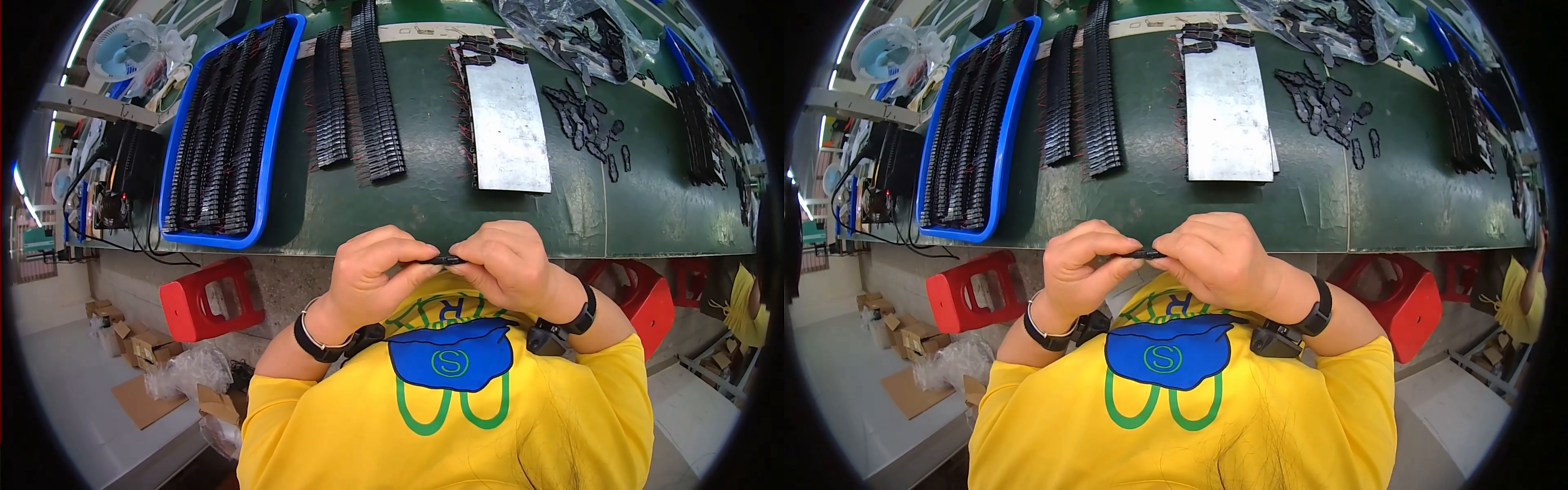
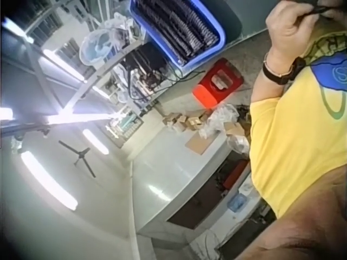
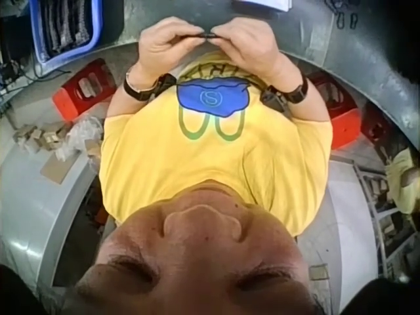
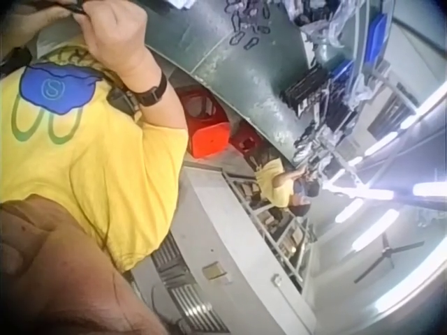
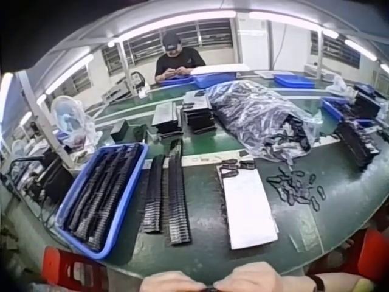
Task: The person picks up a speaker and a plastic housing, presses the speaker into the housing, and places the assembled unit onto a metal plate. This process is repeated for several units, occasionally moving aside other housings on the table.
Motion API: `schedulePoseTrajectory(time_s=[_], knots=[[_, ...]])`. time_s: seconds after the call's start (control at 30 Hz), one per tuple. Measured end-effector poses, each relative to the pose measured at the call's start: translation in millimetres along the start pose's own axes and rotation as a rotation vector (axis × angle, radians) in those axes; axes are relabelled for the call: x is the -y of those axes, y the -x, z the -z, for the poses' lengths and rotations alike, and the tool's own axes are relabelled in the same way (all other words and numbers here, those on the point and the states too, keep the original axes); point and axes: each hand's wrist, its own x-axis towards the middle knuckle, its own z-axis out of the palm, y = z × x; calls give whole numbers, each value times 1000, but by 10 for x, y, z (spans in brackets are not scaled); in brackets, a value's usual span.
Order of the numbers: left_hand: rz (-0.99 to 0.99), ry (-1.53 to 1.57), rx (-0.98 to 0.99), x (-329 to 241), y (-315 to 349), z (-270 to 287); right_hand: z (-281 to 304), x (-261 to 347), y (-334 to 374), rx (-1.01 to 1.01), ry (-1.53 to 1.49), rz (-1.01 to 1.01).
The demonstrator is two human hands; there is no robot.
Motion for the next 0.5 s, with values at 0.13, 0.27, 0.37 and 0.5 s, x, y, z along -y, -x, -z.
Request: schedulePoseTrajectory(time_s=[0.13,0.27,0.37,0.5], knots=[[29,32,38,35,8,19,1,12,-14,20,18,30],[4,6,58,3,-60,38,-11,12,-7,19,6,17],[-2,-34,30,-89,-128,43,-21,2,1,10,-6,1],[-46,-128,22,-124,-157,91,-28,25,-10,5,1,-5]])
